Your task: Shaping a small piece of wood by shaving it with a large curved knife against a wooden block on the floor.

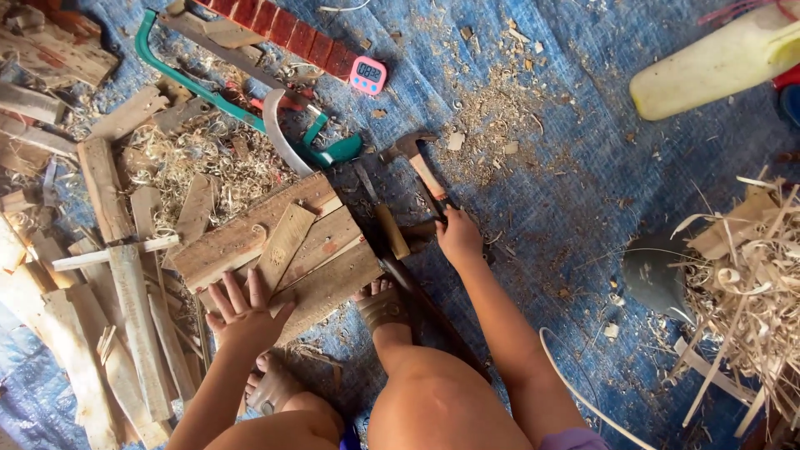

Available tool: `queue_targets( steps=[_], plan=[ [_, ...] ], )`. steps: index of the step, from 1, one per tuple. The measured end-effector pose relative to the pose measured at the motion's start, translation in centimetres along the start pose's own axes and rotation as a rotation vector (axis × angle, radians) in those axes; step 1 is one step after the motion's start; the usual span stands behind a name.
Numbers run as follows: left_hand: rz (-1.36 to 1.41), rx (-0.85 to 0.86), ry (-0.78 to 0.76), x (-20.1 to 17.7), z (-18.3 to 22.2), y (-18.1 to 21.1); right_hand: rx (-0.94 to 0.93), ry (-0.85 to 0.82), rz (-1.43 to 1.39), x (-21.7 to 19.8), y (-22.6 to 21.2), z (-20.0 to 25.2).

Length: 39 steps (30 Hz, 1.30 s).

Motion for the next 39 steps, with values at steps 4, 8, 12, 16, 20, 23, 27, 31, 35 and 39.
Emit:
queue_targets(
  steps=[4,8,12,16,20,23,27,31,35,39],
  plan=[
    [0.004,-0.002,-0.016,0.3,-0.1,-0.1,-0.009,-0.087,0.160,3.0,2.7,0.0],
    [0.009,-0.006,-0.012,0.3,-0.4,0.0,0.061,-0.151,0.258,3.6,3.2,0.4],
    [-0.018,-0.007,-0.019,0.5,-0.4,-0.2,0.126,-0.322,0.361,3.9,2.6,0.7],
    [0.003,-0.017,-0.019,0.1,-0.5,0.2,0.184,-0.350,0.165,2.8,2.7,1.9],
    [0.009,-0.019,-0.037,0.2,-0.5,0.4,0.227,-0.322,-0.195,2.6,3.3,2.5],
    [0.019,-0.012,-0.046,0.1,-0.7,0.6,0.117,-0.281,-0.567,1.1,2.0,3.4],
    [0.010,-0.016,-0.054,-0.4,-0.1,1.1,-0.133,-0.243,-0.743,-2.4,-3.3,5.1],
    [0.016,-0.013,-0.051,-0.4,-0.3,1.1,-0.198,-0.365,-0.472,-7.7,-11.2,8.1],
    [0.034,-0.007,-0.066,-0.2,0.4,1.4,-0.365,-0.557,-0.354,-8.0,-16.4,8.2],
    [0.076,-0.003,-0.066,-2.1,1.3,1.9,-0.435,-0.699,-0.016,-7.1,-21.0,7.8]
  ],
)
Point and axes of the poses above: each hand's wrist, its own z-axis away from the middle knuckle, its own x-axis out of the palm, y = z × x, the point moved 6 cm from there along -z, towards the middle knuckle, and after that the axes turned 6 degrees about z, right-handed, at the moved point
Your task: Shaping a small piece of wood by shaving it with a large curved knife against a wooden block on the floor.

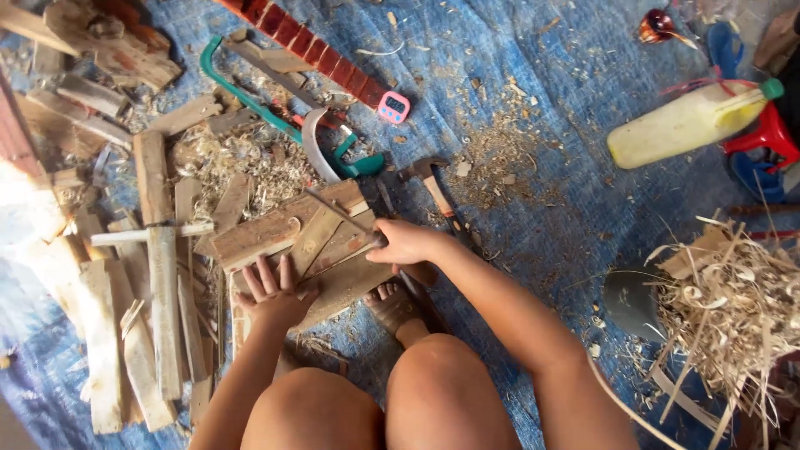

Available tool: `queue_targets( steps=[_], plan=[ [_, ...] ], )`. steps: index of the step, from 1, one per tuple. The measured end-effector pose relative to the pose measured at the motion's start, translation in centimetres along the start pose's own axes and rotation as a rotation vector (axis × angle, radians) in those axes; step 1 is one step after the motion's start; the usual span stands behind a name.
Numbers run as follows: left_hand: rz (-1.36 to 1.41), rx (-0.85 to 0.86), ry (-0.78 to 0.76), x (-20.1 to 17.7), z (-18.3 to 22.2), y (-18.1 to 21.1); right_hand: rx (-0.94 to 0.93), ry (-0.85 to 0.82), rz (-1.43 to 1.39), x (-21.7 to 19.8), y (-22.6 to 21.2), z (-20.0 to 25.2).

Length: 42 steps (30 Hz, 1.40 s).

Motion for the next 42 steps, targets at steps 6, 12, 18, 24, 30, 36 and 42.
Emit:
queue_targets(
  steps=[6,12,18,24,30,36,42],
  plan=[
    [0.005,-0.002,-0.015,0.0,0.2,0.1,0.007,-0.046,0.420,-0.8,0.1,-4.9],
    [0.056,-0.004,-0.045,-0.4,0.9,0.4,0.003,-0.144,0.716,-1.9,-1.2,-3.5],
    [0.059,0.014,-0.067,-0.1,0.8,0.3,-0.007,-0.229,0.734,-2.8,-4.4,-1.7],
    [0.089,0.025,-0.098,-2.0,2.8,0.9,0.023,-0.270,0.781,-2.1,-3.7,-3.6],
    [0.148,0.049,-0.060,-1.4,2.4,0.7,0.162,-0.431,0.624,-0.8,-4.5,-4.0],
    [0.127,0.066,-0.074,-0.6,1.5,0.5,0.285,-0.541,0.437,0.7,-3.3,-6.3],
    [0.128,0.096,-0.042,0.3,0.6,0.3,0.146,-0.354,0.955,-1.3,-11.4,-1.4]
  ],
)
Point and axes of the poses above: each hand's wrist, its own z-axis away from the middle knuckle, its own x-axis out of the palm, y = z × x, the point moved 6 cm from there along -z, towards the middle knuckle, and after that the axes turned 6 degrees about z, right-handed, at the moved point
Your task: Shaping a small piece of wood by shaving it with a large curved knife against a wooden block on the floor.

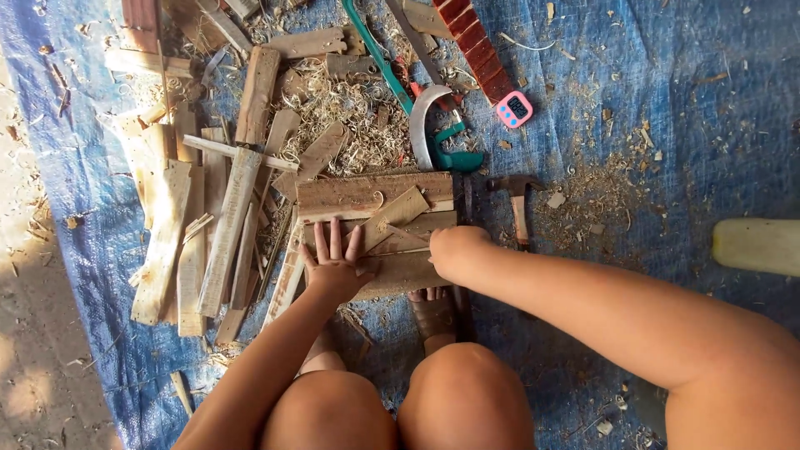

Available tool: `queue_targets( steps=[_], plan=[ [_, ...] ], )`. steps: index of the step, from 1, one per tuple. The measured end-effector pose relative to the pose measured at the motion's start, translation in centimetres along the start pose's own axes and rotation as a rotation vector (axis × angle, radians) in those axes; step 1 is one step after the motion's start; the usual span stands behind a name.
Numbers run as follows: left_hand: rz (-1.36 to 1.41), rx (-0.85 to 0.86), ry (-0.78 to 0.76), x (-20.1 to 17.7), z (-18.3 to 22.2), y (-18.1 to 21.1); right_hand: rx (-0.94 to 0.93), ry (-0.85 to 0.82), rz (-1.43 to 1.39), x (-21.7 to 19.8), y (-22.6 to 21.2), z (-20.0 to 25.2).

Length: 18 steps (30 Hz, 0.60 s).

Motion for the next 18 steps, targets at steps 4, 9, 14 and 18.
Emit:
queue_targets(
  steps=[4,9,14,18],
  plan=[
    [0.016,-0.005,-0.002,-0.3,0.1,0.1,-0.003,0.204,0.246,3.2,-0.3,-5.7],
    [0.031,-0.002,-0.003,-0.3,0.4,0.2,-0.014,-0.135,-0.158,8.0,-1.3,-12.4],
    [0.026,-0.018,-0.034,0.0,0.5,0.3,0.069,-0.190,-0.498,2.9,-1.2,-3.3],
    [0.019,-0.028,-0.033,-0.2,0.2,0.2,-0.233,0.071,0.246,4.5,-2.8,-3.1]
  ],
)
Point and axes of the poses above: each hand's wrist, its own z-axis away from the middle knuckle, its own x-axis out of the palm, y = z × x, the point moved 6 cm from there along -z, towards the middle knuckle, and after that the axes turned 6 degrees about z, right-handed, at the moved point
